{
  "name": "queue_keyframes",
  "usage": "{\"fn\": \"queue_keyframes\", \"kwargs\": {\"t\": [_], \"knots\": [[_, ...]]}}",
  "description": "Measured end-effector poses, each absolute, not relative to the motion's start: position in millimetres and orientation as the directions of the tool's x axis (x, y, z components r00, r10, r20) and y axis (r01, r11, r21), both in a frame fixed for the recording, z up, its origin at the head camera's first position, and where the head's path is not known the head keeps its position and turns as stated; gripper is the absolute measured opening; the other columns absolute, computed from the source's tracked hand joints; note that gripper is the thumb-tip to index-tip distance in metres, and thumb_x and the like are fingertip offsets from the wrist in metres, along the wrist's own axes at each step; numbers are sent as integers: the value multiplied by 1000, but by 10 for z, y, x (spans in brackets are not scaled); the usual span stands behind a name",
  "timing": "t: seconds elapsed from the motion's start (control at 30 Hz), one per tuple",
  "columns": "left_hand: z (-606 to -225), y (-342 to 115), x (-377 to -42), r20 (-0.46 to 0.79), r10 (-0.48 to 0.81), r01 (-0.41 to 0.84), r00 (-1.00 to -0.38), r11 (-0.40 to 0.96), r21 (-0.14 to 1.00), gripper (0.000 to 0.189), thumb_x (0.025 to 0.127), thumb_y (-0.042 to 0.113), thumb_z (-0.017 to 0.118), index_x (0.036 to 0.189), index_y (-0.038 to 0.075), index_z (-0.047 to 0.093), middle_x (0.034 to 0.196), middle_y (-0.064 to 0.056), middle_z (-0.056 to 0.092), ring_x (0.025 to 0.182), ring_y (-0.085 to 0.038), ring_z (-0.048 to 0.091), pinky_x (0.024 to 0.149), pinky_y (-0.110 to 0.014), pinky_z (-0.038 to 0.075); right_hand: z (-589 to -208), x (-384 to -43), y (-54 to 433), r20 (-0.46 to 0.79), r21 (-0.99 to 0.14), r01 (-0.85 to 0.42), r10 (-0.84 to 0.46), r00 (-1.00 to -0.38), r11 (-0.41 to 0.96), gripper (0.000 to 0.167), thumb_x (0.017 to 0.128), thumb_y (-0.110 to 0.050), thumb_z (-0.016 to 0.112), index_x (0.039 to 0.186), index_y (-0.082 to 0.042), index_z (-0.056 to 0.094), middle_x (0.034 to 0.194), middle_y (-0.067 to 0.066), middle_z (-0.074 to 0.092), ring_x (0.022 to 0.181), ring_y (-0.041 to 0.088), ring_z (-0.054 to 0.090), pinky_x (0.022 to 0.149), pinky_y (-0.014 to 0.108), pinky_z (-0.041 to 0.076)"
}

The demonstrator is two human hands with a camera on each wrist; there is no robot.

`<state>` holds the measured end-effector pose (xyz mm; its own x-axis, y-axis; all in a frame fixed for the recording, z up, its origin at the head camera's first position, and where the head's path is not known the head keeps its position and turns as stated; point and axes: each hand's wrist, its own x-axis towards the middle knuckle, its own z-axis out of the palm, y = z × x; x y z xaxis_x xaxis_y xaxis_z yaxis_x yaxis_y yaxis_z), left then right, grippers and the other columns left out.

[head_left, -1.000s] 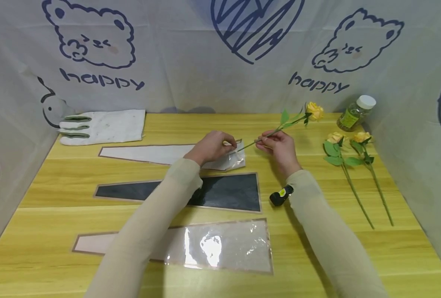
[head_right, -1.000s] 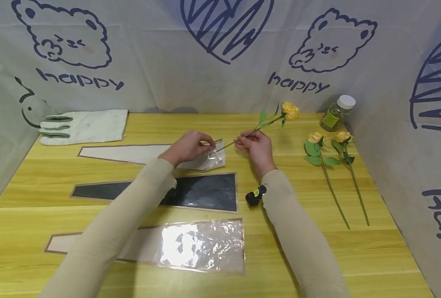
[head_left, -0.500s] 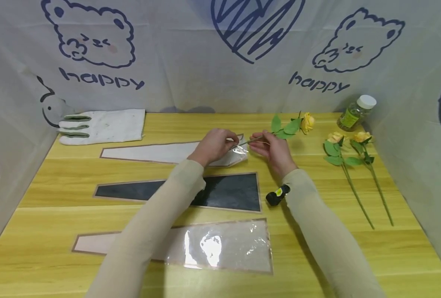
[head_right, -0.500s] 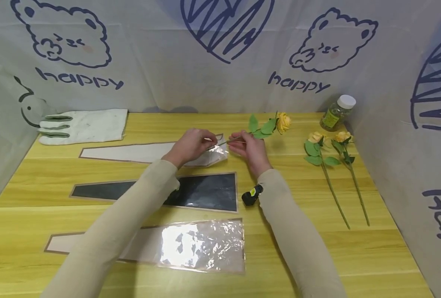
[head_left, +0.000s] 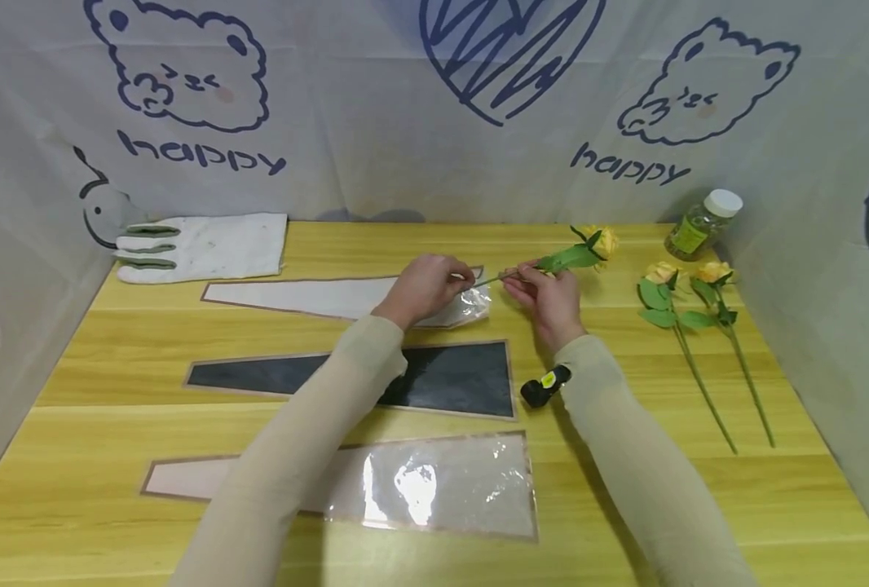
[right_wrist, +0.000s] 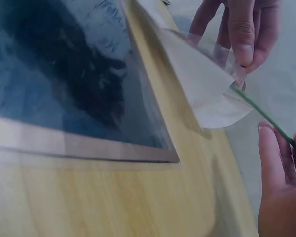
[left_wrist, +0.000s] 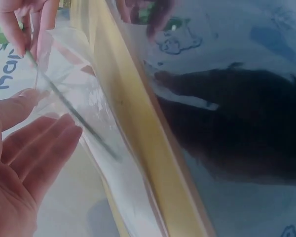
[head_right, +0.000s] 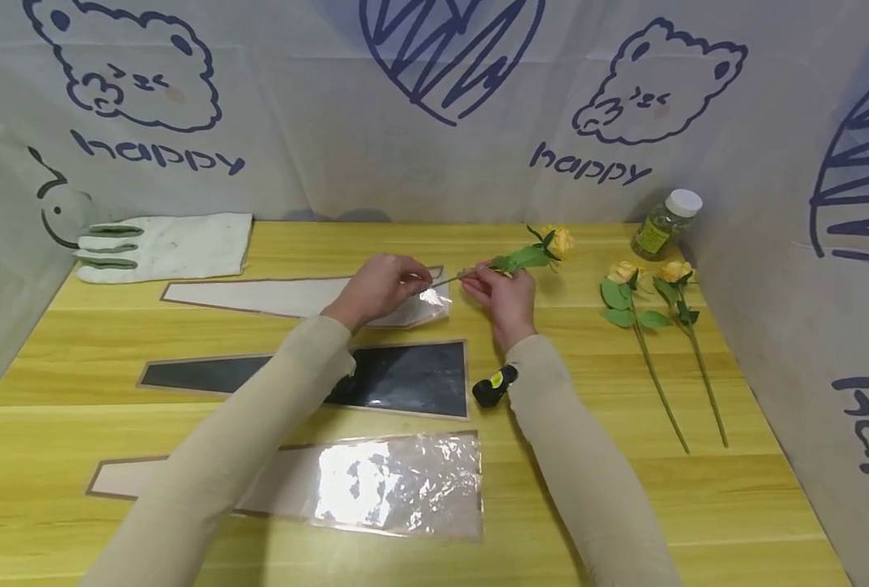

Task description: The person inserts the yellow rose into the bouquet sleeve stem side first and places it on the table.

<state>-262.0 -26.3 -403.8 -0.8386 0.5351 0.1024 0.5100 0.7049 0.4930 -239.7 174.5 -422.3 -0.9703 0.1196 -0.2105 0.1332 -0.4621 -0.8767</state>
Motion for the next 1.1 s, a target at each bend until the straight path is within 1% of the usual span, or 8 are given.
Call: {"fn": "queue_keyframes", "kwargs": {"t": [0.13, 0.23, 0.43, 0.53, 0.67, 0.8, 0.93, 1.1], "knots": [[-4034, -234, -2603, 115, 535, 523, -837, 719, 458, 18, 96, 20, 66, 110, 13, 76, 111, -2, 71, 98, -16, 65, 89, -34, 50, -4227, -2406, 1750, -272, -848, 201, 77, -959, -491, 6, 95, 7, 59, 100, 8, 61, 92, 17, 70, 86, 25, 71, 85, 35, 54], [-4033, -233, -2600, 105, 528, 514, -843, 732, 447, 19, 97, 21, 65, 111, 13, 76, 111, -2, 71, 99, -17, 64, 89, -35, 50, -4227, -2405, 1758, -294, -838, 233, 49, -954, -494, 8, 97, 2, 58, 102, 7, 62, 96, 18, 67, 87, 25, 69, 88, 36, 52], [-4055, -241, -2612, 79, 499, 478, -863, 756, 447, 21, 97, 23, 64, 113, 14, 75, 112, -1, 70, 100, -17, 64, 90, -35, 50, -4221, -2397, 1796, -249, -858, 204, 34, -968, -472, 30, 105, -13, 45, 115, 11, 59, 110, 23, 59, 93, 28, 65, 93, 38, 50], [-4064, -240, -2617, 89, 492, 477, -866, 761, 441, 21, 97, 23, 65, 113, 14, 75, 112, -2, 70, 101, -17, 63, 91, -36, 49, -4225, -2398, 1806, -231, -859, 180, 50, -972, -480, 32, 105, -12, 48, 122, 13, 55, 105, 21, 62, 91, 27, 67, 91, 36, 51], [-4063, -229, -2615, 118, 490, 488, -864, 755, 438, 19, 97, 22, 66, 112, 14, 75, 112, -2, 70, 100, -17, 64, 90, -36, 49, -4236, -2396, 1790, -224, -868, 155, 94, -970, -472, 20, 100, -4, 54, 113, 11, 56, 88, 16, 69, 82, 25, 71, 86, 36, 54], [-4058, -212, -2609, 158, 493, 509, -856, 745, 431, 18, 96, 21, 66, 109, 14, 76, 110, -2, 71, 100, -18, 64, 89, -36, 50, -4252, -2400, 1759, -262, -868, 204, 68, -963, -452, 16, 98, 1, 57, 110, 10, 56, 86, 15, 71, 83, 26, 71, 89, 39, 52], [-4065, -201, -2605, 182, 496, 524, -849, 742, 418, 16, 96, 20, 66, 107, 14, 77, 108, -2, 71, 99, -18, 65, 87, -36, 51, -4255, -2410, 1744, -311, -847, 272, 11, -950, -457, 19, 102, -7, 53, 114, 7, 55, 91, 14, 70, 90, 27, 70, 95, 41, 48], [-4063, -199, -2595, 184, 491, 519, -852, 744, 421, 15, 96, 20, 66, 105, 14, 77, 108, -2, 71, 98, -18, 65, 86, -36, 51, -4241, -2403, 1753, -326, -828, 262, 46, -944, -495, 25, 106, -20, 45, 115, 2, 53, 92, 14, 68, 87, 25, 70, 94, 38, 49]]}}
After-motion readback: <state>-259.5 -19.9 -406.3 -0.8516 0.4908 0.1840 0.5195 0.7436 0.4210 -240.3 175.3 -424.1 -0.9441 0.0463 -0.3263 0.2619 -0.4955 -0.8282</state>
